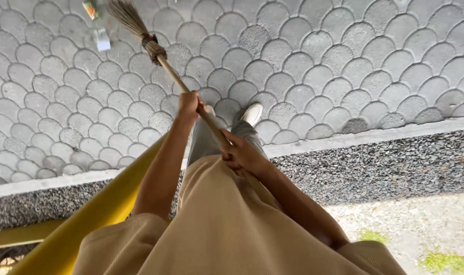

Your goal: Sweep the paved courtyard floor to collect debris and trash using a broom.

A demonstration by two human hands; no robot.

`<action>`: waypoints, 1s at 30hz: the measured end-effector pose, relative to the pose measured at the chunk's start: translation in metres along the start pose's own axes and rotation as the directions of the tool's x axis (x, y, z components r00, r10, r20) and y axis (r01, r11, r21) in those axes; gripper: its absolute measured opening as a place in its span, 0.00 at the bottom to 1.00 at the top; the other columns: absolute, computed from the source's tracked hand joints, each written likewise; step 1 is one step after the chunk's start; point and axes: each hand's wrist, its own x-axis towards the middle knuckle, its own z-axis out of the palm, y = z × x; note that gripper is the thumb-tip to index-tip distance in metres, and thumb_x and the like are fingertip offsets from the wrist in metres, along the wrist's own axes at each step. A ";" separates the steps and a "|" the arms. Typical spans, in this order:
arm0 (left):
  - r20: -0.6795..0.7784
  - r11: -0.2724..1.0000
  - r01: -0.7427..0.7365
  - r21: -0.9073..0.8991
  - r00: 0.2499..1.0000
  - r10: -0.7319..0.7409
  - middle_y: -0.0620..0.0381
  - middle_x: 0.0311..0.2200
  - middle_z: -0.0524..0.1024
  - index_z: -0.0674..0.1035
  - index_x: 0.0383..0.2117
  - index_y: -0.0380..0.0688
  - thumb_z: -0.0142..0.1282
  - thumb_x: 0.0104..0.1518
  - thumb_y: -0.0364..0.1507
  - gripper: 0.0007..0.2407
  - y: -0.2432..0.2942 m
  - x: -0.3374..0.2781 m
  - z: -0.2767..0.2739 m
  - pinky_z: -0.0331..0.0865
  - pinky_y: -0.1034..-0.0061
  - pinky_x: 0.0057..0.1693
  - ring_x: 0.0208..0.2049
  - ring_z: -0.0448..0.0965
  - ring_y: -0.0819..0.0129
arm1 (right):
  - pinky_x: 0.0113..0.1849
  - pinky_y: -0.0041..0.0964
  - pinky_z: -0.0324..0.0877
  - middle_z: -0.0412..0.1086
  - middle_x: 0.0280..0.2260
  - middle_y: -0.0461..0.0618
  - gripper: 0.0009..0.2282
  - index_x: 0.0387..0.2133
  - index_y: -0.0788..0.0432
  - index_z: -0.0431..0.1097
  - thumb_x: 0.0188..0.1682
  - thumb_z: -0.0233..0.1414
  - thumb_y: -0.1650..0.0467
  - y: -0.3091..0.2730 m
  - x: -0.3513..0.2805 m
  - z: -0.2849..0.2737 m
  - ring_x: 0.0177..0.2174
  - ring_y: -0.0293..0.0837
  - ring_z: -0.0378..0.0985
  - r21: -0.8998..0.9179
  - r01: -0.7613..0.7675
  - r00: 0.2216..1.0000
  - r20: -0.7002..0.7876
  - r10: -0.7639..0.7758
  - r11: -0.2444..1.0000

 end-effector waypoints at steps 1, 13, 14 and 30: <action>0.010 1.000 0.001 0.000 1.000 -0.001 0.54 0.12 0.67 0.73 0.20 0.33 0.51 0.56 0.25 0.09 0.017 -0.017 0.029 0.71 0.61 0.18 0.11 0.72 0.63 | 0.06 0.42 0.65 0.58 0.20 0.50 0.28 0.68 0.40 0.52 0.54 0.49 0.71 -0.016 -0.012 -0.005 0.12 0.38 0.60 0.000 0.004 1.000 -0.010 -0.004 1.000; 0.613 0.911 0.412 0.013 0.717 -0.332 0.57 0.20 0.66 0.68 0.38 0.35 0.51 0.61 0.23 0.06 -0.038 -0.098 0.285 0.69 0.71 0.21 0.17 0.69 0.66 | 0.08 0.32 0.59 0.52 0.23 0.47 0.26 0.70 0.41 0.45 0.57 0.40 0.70 -0.092 -0.080 -0.030 0.14 0.37 0.56 0.067 -0.040 0.822 -0.565 0.071 0.997; 0.568 0.923 0.383 0.025 0.755 -0.329 0.58 0.21 0.64 0.67 0.40 0.29 0.49 0.62 0.25 0.08 -0.054 -0.081 0.271 0.68 0.69 0.21 0.16 0.69 0.66 | 0.09 0.31 0.59 0.53 0.22 0.46 0.26 0.70 0.41 0.45 0.57 0.39 0.69 -0.093 -0.068 -0.022 0.13 0.36 0.57 0.075 -0.068 0.831 -0.548 0.098 0.995; 0.325 0.975 0.191 0.116 0.920 -0.219 0.49 0.14 0.68 0.72 0.29 0.31 0.46 0.58 0.27 0.08 0.037 -0.035 0.192 0.72 0.61 0.15 0.10 0.73 0.60 | 0.06 0.38 0.62 0.54 0.23 0.49 0.24 0.67 0.38 0.53 0.57 0.44 0.69 -0.113 -0.030 0.030 0.11 0.37 0.57 0.270 0.010 0.906 -0.409 0.105 0.963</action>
